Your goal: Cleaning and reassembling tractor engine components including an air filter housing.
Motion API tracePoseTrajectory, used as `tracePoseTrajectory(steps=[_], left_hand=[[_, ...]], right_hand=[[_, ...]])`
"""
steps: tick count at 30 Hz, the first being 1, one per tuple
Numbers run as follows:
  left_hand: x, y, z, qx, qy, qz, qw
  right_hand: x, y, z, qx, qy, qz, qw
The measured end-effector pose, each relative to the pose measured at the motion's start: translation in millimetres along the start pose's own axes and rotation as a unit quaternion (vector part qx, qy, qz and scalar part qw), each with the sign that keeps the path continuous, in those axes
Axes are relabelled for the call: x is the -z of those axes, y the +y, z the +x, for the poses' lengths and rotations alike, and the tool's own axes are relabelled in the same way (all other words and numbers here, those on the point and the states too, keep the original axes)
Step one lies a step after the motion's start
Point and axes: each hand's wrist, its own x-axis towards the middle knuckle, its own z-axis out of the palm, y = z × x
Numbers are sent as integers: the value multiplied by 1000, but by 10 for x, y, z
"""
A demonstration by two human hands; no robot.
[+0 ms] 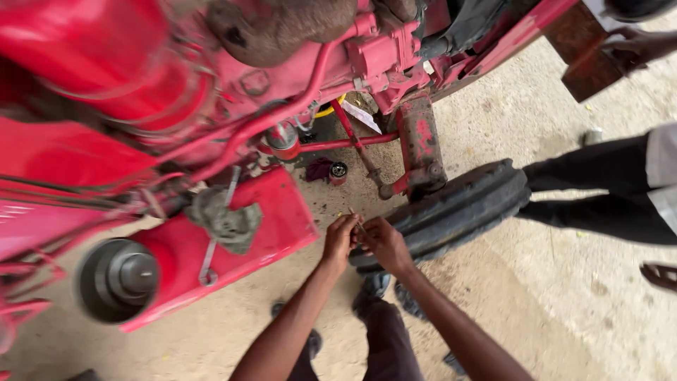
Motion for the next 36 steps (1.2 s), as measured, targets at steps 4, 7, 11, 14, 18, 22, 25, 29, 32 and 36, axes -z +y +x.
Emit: tracePoseTrajectory(steps=[4,7,11,14,18,22,25,29,32,36], left_hand=[[85,-481,910,-43,63,27,997],[201,-724,1433,-55,94,33,994],[576,-1114,2104,-36,142,-31,989],[912,-1435,2641,-45,153,-46,986],[1311,-1779,3166,-58,219,10,974],[1665,-1931,3467,-52,259,86,961],[1944,-2045,3719,-44,281,186,941],[2327,-2311,4220,-106,273,277,915],[2409,-2303,4610,-136,290,327,889],[2299,-2304,5051,-139,318,446,825]], right_hand=[[161,721,791,0,-1,116,993],[289,935,1351,43,-16,-21,999],[179,1239,2223,136,-23,-273,952],[-68,1739,3094,146,-95,-431,885],[-535,2472,4153,149,-56,-499,852],[-907,2775,4729,76,7,-465,882],[-1055,2972,5043,-13,69,-422,904],[-1031,3425,5569,-95,128,-369,916],[-1016,3552,5900,-114,161,-376,906],[-898,3644,6039,-144,183,-382,894]])
